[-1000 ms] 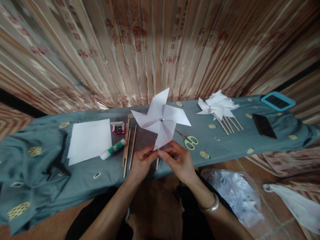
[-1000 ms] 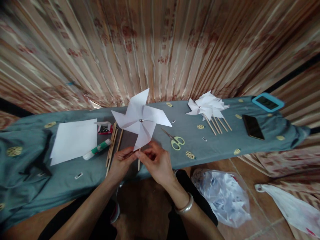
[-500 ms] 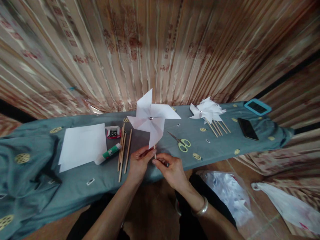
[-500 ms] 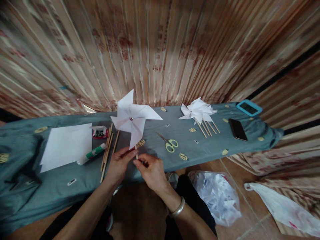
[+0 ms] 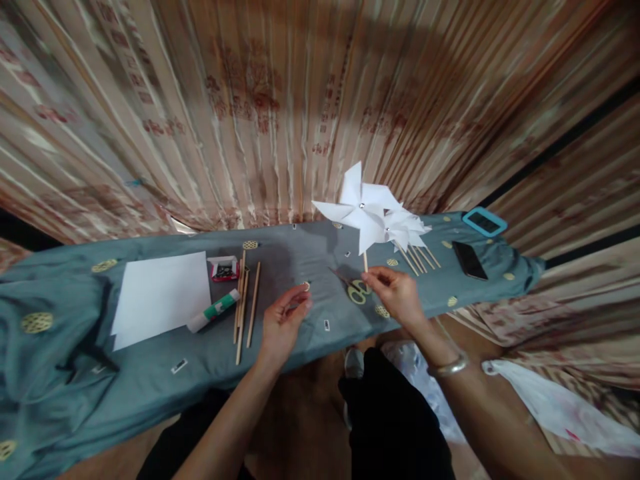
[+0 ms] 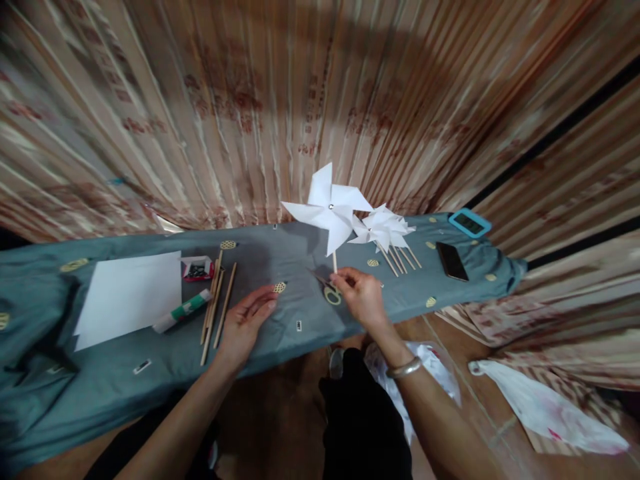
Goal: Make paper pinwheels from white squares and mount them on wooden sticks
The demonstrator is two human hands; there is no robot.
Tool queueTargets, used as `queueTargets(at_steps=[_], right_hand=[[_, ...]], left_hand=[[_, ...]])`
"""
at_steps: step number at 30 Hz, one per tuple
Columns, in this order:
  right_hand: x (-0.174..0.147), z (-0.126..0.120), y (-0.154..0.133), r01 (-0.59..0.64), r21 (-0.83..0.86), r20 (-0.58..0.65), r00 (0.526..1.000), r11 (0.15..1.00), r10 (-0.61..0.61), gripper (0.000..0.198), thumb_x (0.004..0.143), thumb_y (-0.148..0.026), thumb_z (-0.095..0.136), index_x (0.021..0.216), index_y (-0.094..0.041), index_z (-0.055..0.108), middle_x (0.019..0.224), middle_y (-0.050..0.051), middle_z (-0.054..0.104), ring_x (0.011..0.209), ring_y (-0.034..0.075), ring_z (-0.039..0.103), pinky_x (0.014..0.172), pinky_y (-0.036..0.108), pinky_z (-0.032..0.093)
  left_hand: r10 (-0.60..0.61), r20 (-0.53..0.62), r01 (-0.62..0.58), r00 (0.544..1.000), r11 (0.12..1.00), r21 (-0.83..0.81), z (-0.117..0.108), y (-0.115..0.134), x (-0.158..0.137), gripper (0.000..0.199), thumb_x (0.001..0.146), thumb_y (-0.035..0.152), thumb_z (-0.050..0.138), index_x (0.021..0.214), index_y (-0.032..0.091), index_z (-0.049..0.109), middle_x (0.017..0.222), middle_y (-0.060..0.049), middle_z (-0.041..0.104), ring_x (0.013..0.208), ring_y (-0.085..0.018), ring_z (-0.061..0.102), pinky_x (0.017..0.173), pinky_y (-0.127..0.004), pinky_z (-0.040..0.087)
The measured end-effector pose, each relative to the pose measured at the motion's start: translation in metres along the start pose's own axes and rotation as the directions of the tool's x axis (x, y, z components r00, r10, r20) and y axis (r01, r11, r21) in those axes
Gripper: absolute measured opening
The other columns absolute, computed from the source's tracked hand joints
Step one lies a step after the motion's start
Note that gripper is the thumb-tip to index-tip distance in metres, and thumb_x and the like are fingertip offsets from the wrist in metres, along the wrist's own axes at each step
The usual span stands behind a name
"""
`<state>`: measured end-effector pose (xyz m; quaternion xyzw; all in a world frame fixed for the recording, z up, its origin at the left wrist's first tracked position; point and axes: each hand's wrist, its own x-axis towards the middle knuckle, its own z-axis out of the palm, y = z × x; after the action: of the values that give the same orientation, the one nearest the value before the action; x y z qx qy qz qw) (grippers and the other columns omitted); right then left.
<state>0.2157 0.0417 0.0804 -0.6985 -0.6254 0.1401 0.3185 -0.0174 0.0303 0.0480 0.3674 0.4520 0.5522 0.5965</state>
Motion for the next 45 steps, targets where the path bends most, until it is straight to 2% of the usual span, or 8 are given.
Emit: queueTargets(at_steps=[1, 6, 11, 16, 25, 37, 42, 45], right_hand=[[0.007, -0.009, 0.012, 0.006, -0.17, 0.007, 1.0, 0.985, -0.005, 0.033, 0.087, -0.047, 0.053, 0.089, -0.021, 0.074, 0.076, 0.003, 0.075, 0.066, 0.016, 0.067, 0.062, 0.024, 0.048], [0.037, -0.037, 0.071, -0.082, -0.425, -0.022, 0.997, 0.901, 0.081, 0.029, 0.084, -0.037, 0.054, 0.089, -0.019, 0.075, 0.083, 0.011, 0.077, 0.077, 0.024, 0.07, 0.066, 0.031, 0.047], [0.055, -0.043, 0.112, -0.131, -0.595, 0.005, 0.986, 0.793, 0.167, 0.029, 0.084, -0.035, 0.054, 0.093, -0.019, 0.076, 0.084, 0.012, 0.076, 0.08, 0.027, 0.069, 0.066, 0.032, 0.046], [0.069, -0.041, 0.127, -0.1, -0.685, 0.077, 0.975, 0.722, 0.208, 0.03, 0.087, -0.037, 0.053, 0.094, -0.02, 0.076, 0.091, 0.012, 0.076, 0.085, 0.027, 0.068, 0.068, 0.032, 0.046], [0.083, -0.03, 0.138, -0.093, -0.762, 0.119, 0.953, 0.641, 0.279, 0.03, 0.089, -0.039, 0.053, 0.097, -0.021, 0.075, 0.092, 0.011, 0.075, 0.081, 0.024, 0.068, 0.067, 0.03, 0.045], [0.081, -0.039, 0.132, -0.102, -0.73, 0.078, 0.97, 0.676, 0.231, 0.023, 0.08, -0.044, 0.069, 0.078, -0.022, 0.075, 0.08, 0.019, 0.072, 0.06, 0.024, 0.063, 0.059, 0.038, 0.041], [0.062, -0.039, 0.102, -0.08, -0.721, -0.052, 0.997, 0.688, 0.062, 0.031, 0.086, -0.033, 0.062, 0.109, -0.014, 0.069, 0.103, 0.027, 0.07, 0.092, 0.032, 0.067, 0.072, 0.042, 0.045], [0.051, -0.017, 0.06, 0.09, -0.564, -0.054, 0.988, 0.82, -0.146, 0.03, 0.089, -0.032, 0.053, 0.108, -0.015, 0.069, 0.095, 0.023, 0.073, 0.092, 0.03, 0.069, 0.077, 0.039, 0.048]], left_hand=[[0.003, 0.0, -0.003, 1.0, 1.0, 0.0, 0.0, 0.0, 0.0, 0.036, 0.06, 0.034, 0.08, 0.092, 0.019, 0.074, 0.087, -0.005, 0.074, 0.087, -0.019, 0.066, 0.08, -0.03, 0.052], [-0.004, 0.002, 0.004, 1.0, 1.0, 0.001, -0.001, 0.002, -0.003, 0.035, 0.058, 0.034, 0.08, 0.09, 0.019, 0.074, 0.085, -0.004, 0.074, 0.084, -0.018, 0.066, 0.078, -0.029, 0.052], [-0.007, 0.01, 0.006, 1.0, 0.999, 0.049, -0.006, 0.004, -0.007, 0.035, 0.06, 0.033, 0.078, 0.091, 0.019, 0.074, 0.085, -0.004, 0.074, 0.081, -0.017, 0.066, 0.072, -0.027, 0.051], [0.007, 0.013, -0.008, 1.0, 0.998, 0.062, -0.012, 0.007, -0.01, 0.032, 0.063, 0.03, 0.077, 0.092, 0.018, 0.074, 0.087, -0.005, 0.074, 0.085, -0.018, 0.066, 0.074, -0.026, 0.051], [0.041, 0.085, -0.051, 0.996, 0.993, 0.109, -0.013, 0.001, -0.014, 0.03, 0.068, 0.029, 0.073, 0.096, 0.019, 0.074, 0.089, -0.005, 0.071, 0.084, -0.018, 0.065, 0.077, -0.029, 0.051], [0.065, 0.121, -0.083, 0.99, 0.986, 0.146, -0.006, -0.005, -0.026, 0.024, 0.074, 0.023, 0.069, 0.097, 0.02, 0.073, 0.093, -0.005, 0.071, 0.087, -0.018, 0.066, 0.077, -0.029, 0.052], [0.108, 0.169, -0.148, 0.98, 0.959, 0.244, -0.006, -0.002, -0.032, 0.02, 0.078, 0.02, 0.067, 0.098, 0.021, 0.072, 0.092, -0.004, 0.071, 0.084, -0.017, 0.066, 0.079, -0.029, 0.053], [0.209, 0.232, -0.283, 0.95, 0.89, 0.358, -0.01, 0.004, -0.035, 0.016, 0.084, 0.022, 0.064, 0.098, 0.02, 0.071, 0.092, -0.005, 0.071, 0.083, -0.018, 0.065, 0.08, -0.031, 0.053]])
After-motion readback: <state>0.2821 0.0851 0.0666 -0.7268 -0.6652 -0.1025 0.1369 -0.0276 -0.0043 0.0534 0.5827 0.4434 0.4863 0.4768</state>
